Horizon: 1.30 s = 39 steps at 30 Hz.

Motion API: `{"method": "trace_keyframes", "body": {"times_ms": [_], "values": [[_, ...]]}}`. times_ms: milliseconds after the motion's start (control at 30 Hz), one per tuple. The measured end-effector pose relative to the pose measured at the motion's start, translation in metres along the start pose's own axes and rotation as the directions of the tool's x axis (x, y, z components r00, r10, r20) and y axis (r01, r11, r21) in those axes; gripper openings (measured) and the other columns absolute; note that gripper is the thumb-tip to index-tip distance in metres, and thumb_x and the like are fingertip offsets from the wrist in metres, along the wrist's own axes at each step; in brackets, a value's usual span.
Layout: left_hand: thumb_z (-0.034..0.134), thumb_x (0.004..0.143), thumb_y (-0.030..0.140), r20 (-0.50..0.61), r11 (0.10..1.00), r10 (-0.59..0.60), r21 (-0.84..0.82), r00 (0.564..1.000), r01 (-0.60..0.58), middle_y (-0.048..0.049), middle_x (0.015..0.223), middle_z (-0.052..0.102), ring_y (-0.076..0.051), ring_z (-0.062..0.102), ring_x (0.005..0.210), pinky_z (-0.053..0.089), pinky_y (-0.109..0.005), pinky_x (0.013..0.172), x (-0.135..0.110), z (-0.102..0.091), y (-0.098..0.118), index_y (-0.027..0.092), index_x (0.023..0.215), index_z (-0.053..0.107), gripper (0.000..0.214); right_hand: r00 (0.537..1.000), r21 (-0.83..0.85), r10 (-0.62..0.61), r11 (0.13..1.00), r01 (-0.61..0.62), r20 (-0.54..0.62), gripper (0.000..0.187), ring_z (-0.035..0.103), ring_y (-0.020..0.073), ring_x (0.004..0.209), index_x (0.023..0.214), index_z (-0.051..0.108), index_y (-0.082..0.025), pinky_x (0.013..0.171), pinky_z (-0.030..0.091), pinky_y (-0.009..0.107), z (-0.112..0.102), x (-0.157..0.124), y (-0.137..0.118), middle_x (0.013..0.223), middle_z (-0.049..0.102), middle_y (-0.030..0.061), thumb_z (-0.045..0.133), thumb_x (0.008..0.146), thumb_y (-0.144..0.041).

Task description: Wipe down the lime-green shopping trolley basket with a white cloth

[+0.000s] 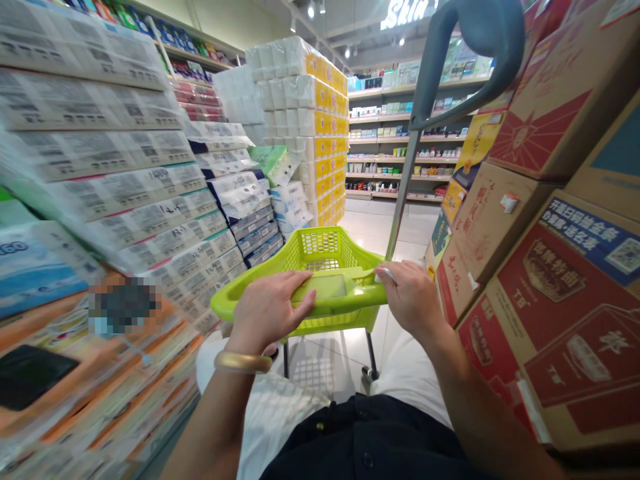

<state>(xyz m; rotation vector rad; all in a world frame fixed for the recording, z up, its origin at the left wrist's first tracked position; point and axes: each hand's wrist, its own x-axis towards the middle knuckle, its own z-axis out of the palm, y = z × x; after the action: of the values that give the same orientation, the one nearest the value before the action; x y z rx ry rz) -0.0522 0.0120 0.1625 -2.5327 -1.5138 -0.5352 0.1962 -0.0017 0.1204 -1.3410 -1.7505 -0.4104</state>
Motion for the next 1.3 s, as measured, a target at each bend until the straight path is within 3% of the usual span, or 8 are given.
{"method": "trace_keyframes", "body": {"times_ms": [233,433,633,833,1033,1133,1200,1300], "values": [[0.035,0.092,0.052,0.006,1.000,0.005,-0.009,1.000,-0.004,-0.0054,0.118,0.072,-0.028,0.068,0.103,0.053,-0.043,0.085,-0.001,0.000,-0.001,0.022,0.120,0.067,0.051,0.973,0.240,-0.207,0.944,0.227,-0.106,0.019,0.067,0.0186,0.100,0.105,0.069,-0.024,0.099,0.042,0.037,0.006,-0.020,-0.008,0.105,0.076,0.0020,0.052,0.096,-0.020],[0.035,0.092,0.052,0.001,1.000,-0.004,0.004,1.000,0.004,-0.0058,0.118,0.072,-0.028,0.069,0.102,0.054,-0.043,0.084,0.000,0.000,0.001,0.022,0.119,0.067,0.051,0.941,0.259,-0.001,0.961,0.094,-0.338,0.023,0.067,0.0209,0.101,0.104,0.070,-0.023,0.102,0.042,0.041,0.012,-0.028,0.014,0.100,0.075,0.0046,0.050,0.095,-0.018],[0.038,0.091,0.051,-0.010,1.000,0.017,-0.007,1.000,-0.017,-0.0067,0.117,0.072,-0.028,0.069,0.102,0.054,-0.042,0.085,-0.001,0.000,-0.001,0.021,0.119,0.068,0.050,0.946,0.270,-0.180,0.929,0.253,-0.268,0.024,0.066,0.0200,0.107,0.108,0.069,-0.026,0.107,0.037,0.041,0.015,-0.038,0.004,0.108,0.075,0.0028,0.052,0.094,-0.017],[0.037,0.091,0.051,-0.026,0.999,0.036,-0.001,0.999,-0.036,-0.0073,0.116,0.072,-0.028,0.069,0.102,0.054,-0.043,0.086,-0.001,0.000,-0.003,0.021,0.119,0.068,0.050,0.914,0.482,0.186,0.876,0.012,-0.361,0.023,0.067,0.0211,0.095,0.100,0.070,-0.023,0.086,0.052,0.038,0.017,-0.028,0.022,0.095,0.073,0.0061,0.047,0.097,-0.022],[0.037,0.092,0.050,-0.027,0.999,0.044,0.002,0.999,-0.044,-0.0067,0.116,0.073,-0.027,0.069,0.101,0.054,-0.042,0.085,-0.001,-0.001,-0.003,0.021,0.118,0.068,0.050,0.952,0.384,-0.042,0.909,0.163,-0.303,0.022,0.067,0.0208,0.098,0.096,0.071,-0.024,0.103,0.041,0.045,0.017,-0.035,0.014,0.098,0.075,0.0042,0.049,0.096,-0.023],[0.037,0.092,0.050,-0.027,0.999,0.046,0.004,0.999,-0.046,-0.0071,0.116,0.073,-0.027,0.069,0.101,0.054,-0.041,0.085,-0.002,-0.001,-0.003,0.021,0.118,0.068,0.051,0.927,0.587,0.223,0.810,-0.004,-0.302,0.026,0.068,0.0213,0.091,0.092,0.070,-0.022,0.091,0.050,0.042,0.024,-0.030,0.024,0.092,0.074,0.0053,0.048,0.097,-0.034],[0.037,0.092,0.050,-0.034,0.999,0.047,0.004,0.998,-0.047,-0.0075,0.115,0.073,-0.027,0.069,0.100,0.054,-0.041,0.085,-0.002,-0.001,-0.003,0.021,0.118,0.068,0.050,0.863,0.721,0.456,0.670,-0.173,-0.217,0.032,0.069,0.0211,0.083,0.092,0.070,-0.021,0.080,0.054,0.039,0.027,-0.027,0.026,0.087,0.073,0.0053,0.045,0.098,-0.041],[0.038,0.091,0.050,-0.040,0.999,0.048,0.000,0.998,-0.048,-0.0073,0.115,0.073,-0.027,0.069,0.099,0.054,-0.041,0.084,-0.002,-0.001,-0.003,0.021,0.117,0.069,0.049,0.847,0.711,0.475,0.680,-0.180,-0.239,0.030,0.068,0.0223,0.092,0.093,0.070,-0.022,0.089,0.052,0.042,0.026,-0.031,0.016,0.090,0.072,0.0054,0.046,0.098,-0.040]]}}
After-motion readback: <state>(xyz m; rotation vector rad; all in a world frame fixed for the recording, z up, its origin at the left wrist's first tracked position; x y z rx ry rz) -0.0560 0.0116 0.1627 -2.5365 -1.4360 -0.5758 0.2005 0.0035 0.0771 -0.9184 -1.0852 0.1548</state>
